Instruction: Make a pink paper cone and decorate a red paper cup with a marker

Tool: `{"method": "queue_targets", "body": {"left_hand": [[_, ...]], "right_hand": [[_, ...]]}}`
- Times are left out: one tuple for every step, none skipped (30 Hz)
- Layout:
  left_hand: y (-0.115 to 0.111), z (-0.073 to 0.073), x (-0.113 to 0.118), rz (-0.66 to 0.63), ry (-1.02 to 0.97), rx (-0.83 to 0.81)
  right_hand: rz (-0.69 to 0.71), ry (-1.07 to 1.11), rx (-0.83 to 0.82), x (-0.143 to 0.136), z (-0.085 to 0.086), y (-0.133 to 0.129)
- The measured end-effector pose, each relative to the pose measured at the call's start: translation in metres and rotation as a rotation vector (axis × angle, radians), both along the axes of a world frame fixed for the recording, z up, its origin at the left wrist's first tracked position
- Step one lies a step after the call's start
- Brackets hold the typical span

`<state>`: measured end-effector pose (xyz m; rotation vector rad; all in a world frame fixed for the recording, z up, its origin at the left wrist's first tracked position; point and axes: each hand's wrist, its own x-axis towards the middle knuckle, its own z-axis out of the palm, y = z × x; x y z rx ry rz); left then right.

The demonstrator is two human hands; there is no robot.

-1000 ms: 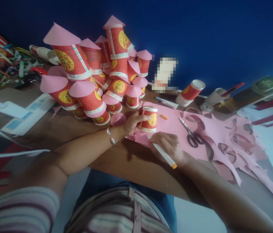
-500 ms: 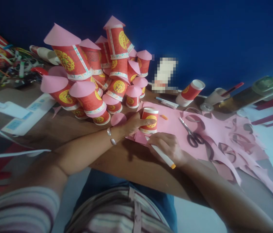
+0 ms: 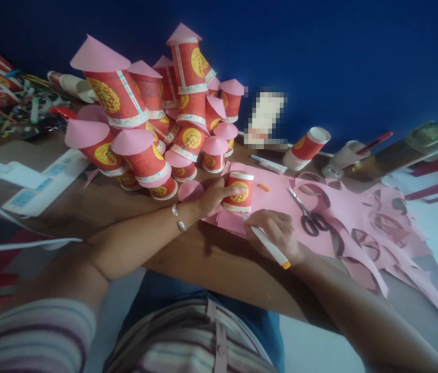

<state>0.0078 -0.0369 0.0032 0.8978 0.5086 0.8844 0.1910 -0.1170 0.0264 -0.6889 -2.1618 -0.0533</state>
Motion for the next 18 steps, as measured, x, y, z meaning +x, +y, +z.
{"method": "queue_targets", "body": {"left_hand": [[0.0001,0.0001,-0.0001,0.000,0.003,0.002],[0.0002,0.0003,-0.0001,0.000,0.005,0.007],[0.0002,0.0005,-0.0001,-0.002,0.008,0.012],[0.0001,0.0007,0.0000,-0.007,0.013,0.018],[0.0000,0.0010,0.0002,-0.011,0.019,0.022],[-0.0003,0.0013,0.0003,-0.009,0.025,0.024],[-0.0006,0.0017,0.0004,-0.006,0.033,0.027],[-0.0010,0.0022,0.0005,0.000,0.039,0.030],[-0.0014,0.0027,0.0006,0.003,0.043,0.034],[-0.0018,0.0032,0.0006,0.003,0.043,0.040],[-0.0022,0.0037,0.0006,-0.001,0.041,0.045],[-0.0024,0.0041,0.0006,-0.007,0.038,0.050],[-0.0026,0.0044,0.0005,-0.011,0.036,0.051],[-0.0026,0.0046,0.0005,-0.013,0.035,0.049],[-0.0026,0.0047,0.0005,-0.011,0.036,0.044],[-0.0026,0.0047,0.0004,-0.009,0.039,0.036],[-0.0026,0.0046,0.0004,-0.010,0.043,0.029],[-0.0025,0.0045,0.0004,-0.010,0.045,0.025]], "right_hand": [[0.004,-0.002,-0.004,0.0000,0.0002,-0.0001],[0.009,-0.006,-0.004,-0.0001,0.0007,-0.0002],[0.011,-0.010,-0.003,-0.0002,0.0014,-0.0003],[0.013,-0.015,-0.001,-0.0004,0.0022,-0.0004],[0.012,-0.020,0.002,-0.0005,0.0030,-0.0006],[0.010,-0.024,0.006,-0.0006,0.0035,-0.0006],[0.008,-0.028,0.009,-0.0007,0.0038,-0.0007],[0.004,-0.033,0.010,-0.0006,0.0038,-0.0007],[0.002,-0.036,0.010,-0.0005,0.0035,-0.0007],[0.001,-0.039,0.009,-0.0003,0.0029,-0.0007],[-0.002,-0.043,0.006,-0.0001,0.0023,-0.0007],[-0.005,-0.045,0.003,0.0001,0.0017,-0.0006],[-0.007,-0.047,0.002,0.0003,0.0011,-0.0006],[-0.007,-0.047,0.003,0.0005,0.0007,-0.0006],[-0.007,-0.046,0.003,0.0007,0.0004,-0.0006],[-0.006,-0.045,0.004,0.0008,0.0003,-0.0006],[-0.003,-0.045,0.003,0.0009,0.0002,-0.0007],[0.002,-0.045,0.001,0.0010,0.0003,-0.0008]]}}
